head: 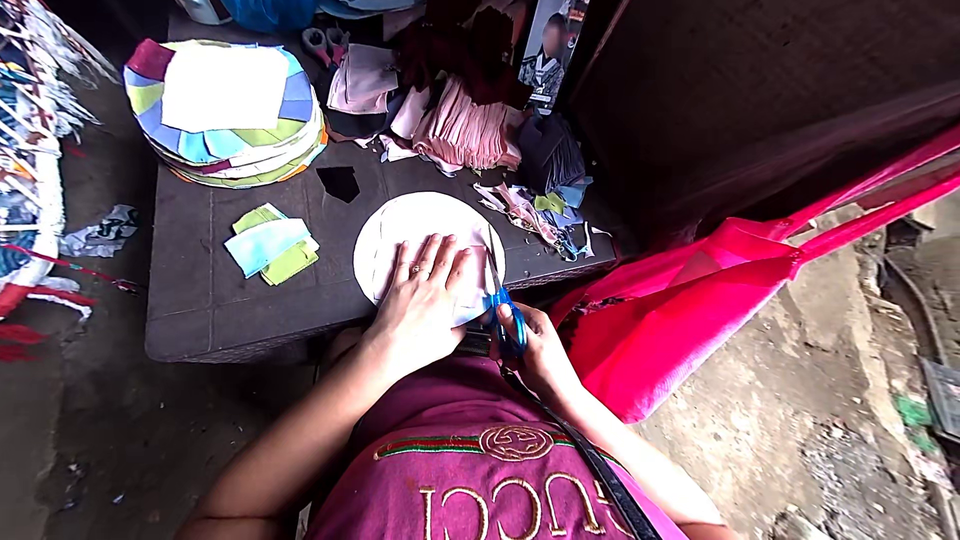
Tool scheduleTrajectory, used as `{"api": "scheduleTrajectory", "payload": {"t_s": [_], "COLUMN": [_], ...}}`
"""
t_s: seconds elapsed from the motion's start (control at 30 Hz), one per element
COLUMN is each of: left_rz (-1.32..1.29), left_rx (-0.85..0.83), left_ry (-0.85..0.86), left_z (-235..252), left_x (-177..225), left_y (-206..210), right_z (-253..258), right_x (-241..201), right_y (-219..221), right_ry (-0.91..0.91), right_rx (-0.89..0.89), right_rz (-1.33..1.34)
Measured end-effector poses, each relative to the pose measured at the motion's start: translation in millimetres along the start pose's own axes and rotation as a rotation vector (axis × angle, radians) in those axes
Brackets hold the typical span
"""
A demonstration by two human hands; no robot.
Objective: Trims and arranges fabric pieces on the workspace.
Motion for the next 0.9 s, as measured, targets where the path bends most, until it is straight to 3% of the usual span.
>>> {"api": "scheduleTrajectory", "payload": {"t_s": [0.9], "left_rz": [0.005], "left_rx": [0.014], "left_ry": [0.001], "left_z": [0], "left_x": [-1], "left_y": [1], "right_z": [15], "right_x": [-17], "right_y": [-8], "right_ry": [0.11], "right_rx": [-0.008], "right_rz": [-0.168]}}
Point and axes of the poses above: each hand's wrist, its own z-axis towards the middle knuckle, its own y-axis out of the palm, x = y × z, the point moved 9 cm from there along z, towards the middle knuckle, and after that the axes turned 15 degrees about -y, right-handed, at the moved point
